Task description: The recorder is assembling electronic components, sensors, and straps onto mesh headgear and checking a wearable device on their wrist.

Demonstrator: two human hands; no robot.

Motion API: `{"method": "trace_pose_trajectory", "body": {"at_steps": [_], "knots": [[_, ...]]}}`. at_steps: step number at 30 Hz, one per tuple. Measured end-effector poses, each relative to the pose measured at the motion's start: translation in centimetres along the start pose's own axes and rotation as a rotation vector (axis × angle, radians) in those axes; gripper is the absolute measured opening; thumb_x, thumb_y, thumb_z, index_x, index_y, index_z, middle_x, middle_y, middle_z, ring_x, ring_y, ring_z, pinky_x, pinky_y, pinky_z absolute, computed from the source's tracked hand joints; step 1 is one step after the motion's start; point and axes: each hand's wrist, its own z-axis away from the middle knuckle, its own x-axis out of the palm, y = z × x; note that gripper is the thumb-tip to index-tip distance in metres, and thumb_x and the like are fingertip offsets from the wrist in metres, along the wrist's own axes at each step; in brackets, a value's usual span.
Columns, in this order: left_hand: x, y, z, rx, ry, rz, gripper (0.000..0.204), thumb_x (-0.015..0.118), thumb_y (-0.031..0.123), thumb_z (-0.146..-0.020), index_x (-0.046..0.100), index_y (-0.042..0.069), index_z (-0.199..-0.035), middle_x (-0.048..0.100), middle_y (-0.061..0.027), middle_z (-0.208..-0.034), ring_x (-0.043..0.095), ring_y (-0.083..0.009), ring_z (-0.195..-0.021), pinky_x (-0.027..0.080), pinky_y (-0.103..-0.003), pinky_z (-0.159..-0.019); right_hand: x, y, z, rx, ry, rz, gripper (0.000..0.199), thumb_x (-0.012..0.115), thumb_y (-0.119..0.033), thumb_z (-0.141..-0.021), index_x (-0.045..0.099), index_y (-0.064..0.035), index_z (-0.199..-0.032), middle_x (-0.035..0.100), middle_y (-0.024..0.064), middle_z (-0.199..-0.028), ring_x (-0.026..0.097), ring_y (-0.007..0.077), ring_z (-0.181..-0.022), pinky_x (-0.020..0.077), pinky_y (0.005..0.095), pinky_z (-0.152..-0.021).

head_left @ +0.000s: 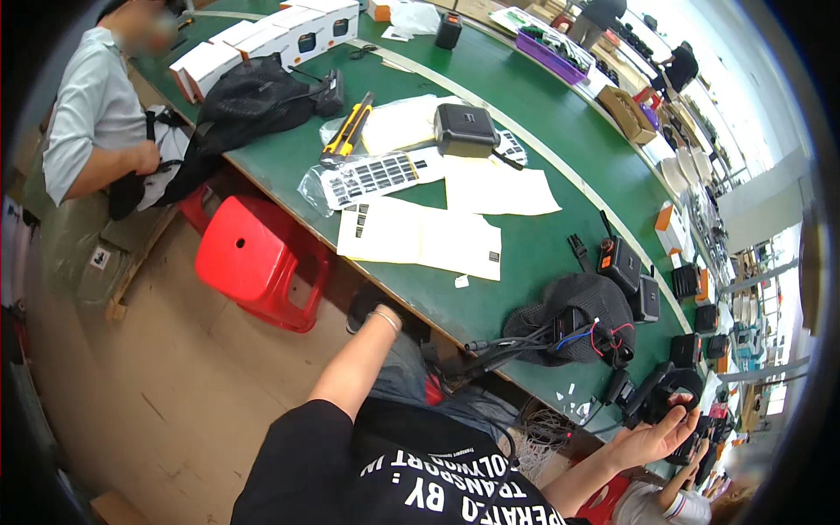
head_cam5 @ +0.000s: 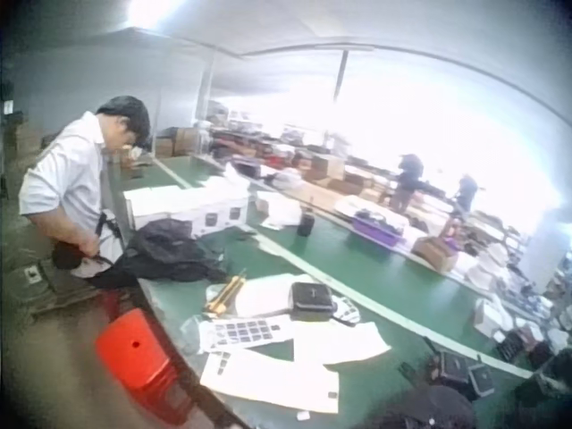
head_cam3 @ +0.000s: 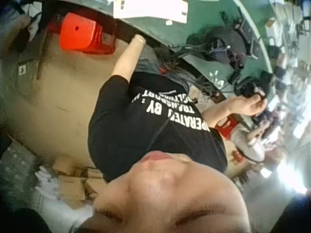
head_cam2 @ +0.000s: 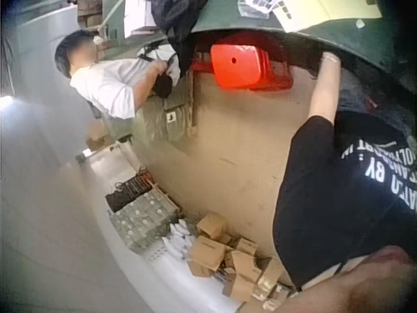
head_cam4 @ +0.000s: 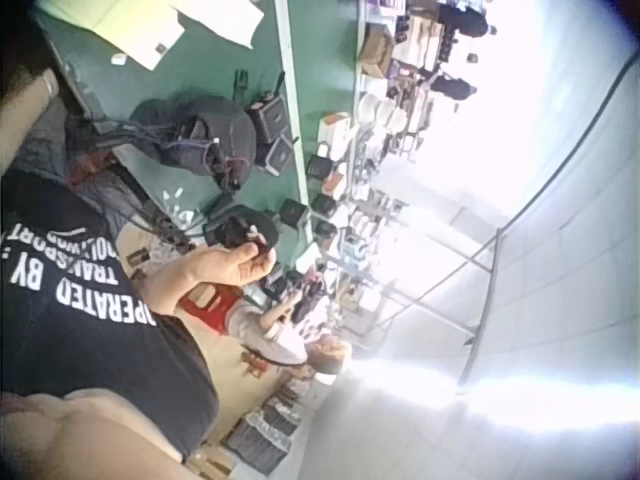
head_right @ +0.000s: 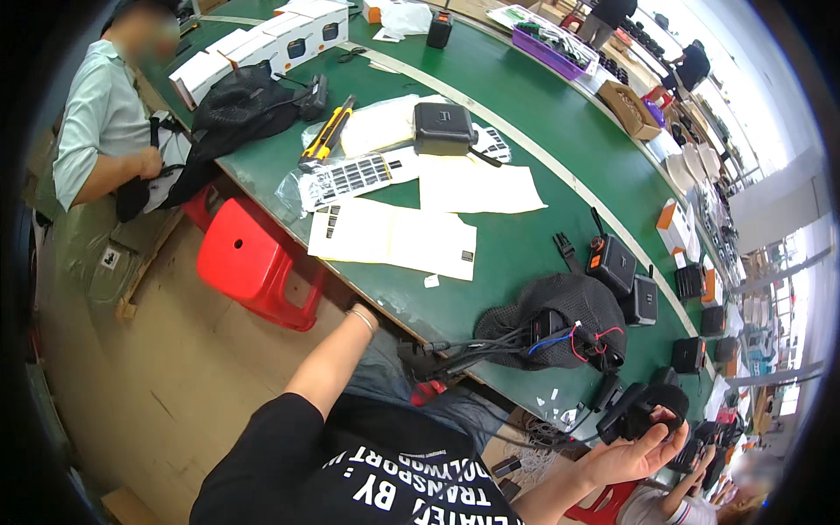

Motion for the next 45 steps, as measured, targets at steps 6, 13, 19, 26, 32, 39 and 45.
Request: {"method": "trace_pose_trajectory", "body": {"at_steps": [6,13,19,26,32,39,45], "knots": [[4.9,4.5,10.7,0.577,0.032,-0.996,0.041,0.048,0.020,-0.078,0.059,0.006,-0.115,0.056,-0.0149,-0.122,0.054,-0.0338,-0.102,0.044,-0.042,-0.086,2.0,0.6,-1.0,0.098,0.025,-0.185,0.027,0.050,-0.015,-0.094,0.051,-0.0011,-0.117,0.058,0.0075,-0.099,0.054,0.0132,-0.086,0.0447,0.0276,-0.083],[-5.4,11.7,21.1,0.203,0.820,-0.452,0.033,0.053,0.007,-0.080,0.057,-0.005,-0.110,0.060,-0.0237,-0.105,0.056,-0.0387,-0.100,0.043,-0.044,-0.088,7.1,0.9,0.1,0.083,-0.111,-0.179,0.030,0.060,-0.027,-0.087,0.053,-0.0018,-0.100,0.051,0.0049,-0.092,0.048,0.0131,-0.081,0.0399,0.0253,-0.075],[-13.3,2.0,5.6,0.191,0.734,-0.314,0.033,0.053,0.017,-0.086,0.057,-0.003,-0.112,0.060,-0.0181,-0.114,0.056,-0.0309,-0.106,0.043,-0.041,-0.089,10.4,2.4,-2.1,0.394,-0.666,-0.418,0.032,0.075,-0.019,-0.075,0.058,-0.0010,-0.095,0.057,0.0098,-0.095,0.055,0.0204,-0.091,0.0438,0.0307,-0.080],[-16.5,8.1,-9.4,0.026,0.504,-0.077,0.036,0.053,0.023,-0.088,0.057,-0.002,-0.113,0.059,-0.0154,-0.115,0.055,-0.0276,-0.107,0.044,-0.039,-0.090,15.0,4.9,-2.9,0.593,-0.813,-0.470,0.034,0.076,-0.027,-0.073,0.061,-0.0004,-0.087,0.057,0.0133,-0.086,0.056,0.0249,-0.077,0.0463,0.0368,-0.070],[-19.6,4.8,0.4,-0.325,0.401,0.071,0.039,0.053,0.029,-0.089,0.057,0.000,-0.115,0.059,-0.0131,-0.116,0.055,-0.0248,-0.107,0.044,-0.037,-0.090,17.5,1.7,-2.1,0.662,-0.833,-0.137,0.021,0.070,-0.006,-0.072,0.060,0.0053,-0.088,0.058,0.0130,-0.092,0.055,0.0227,-0.086,0.0426,0.0317,-0.077],[-20.2,-1.4,20.4,-0.755,0.183,0.246,0.042,0.053,0.035,-0.091,0.057,0.001,-0.116,0.059,-0.0103,-0.117,0.055,-0.0215,-0.107,0.044,-0.035,-0.091,17.3,-3.1,3.3,0.368,-0.779,-0.033,0.025,0.070,0.005,-0.069,0.062,0.0066,-0.092,0.059,0.0152,-0.092,0.055,0.0253,-0.085,0.0439,0.0340,-0.077],[-16.5,25.5,31.3,0.071,-0.131,0.142,0.036,0.046,0.028,-0.095,0.057,-0.002,-0.112,0.059,-0.0089,-0.107,0.054,-0.0161,-0.104,0.040,-0.031,-0.094,18.0,-9.5,6.0,0.245,-1.082,0.002,0.029,0.073,0.005,-0.062,0.065,0.0023,-0.090,0.058,0.0131,-0.087,0.057,0.0238,-0.077,0.0449,0.0293,-0.069]]}}
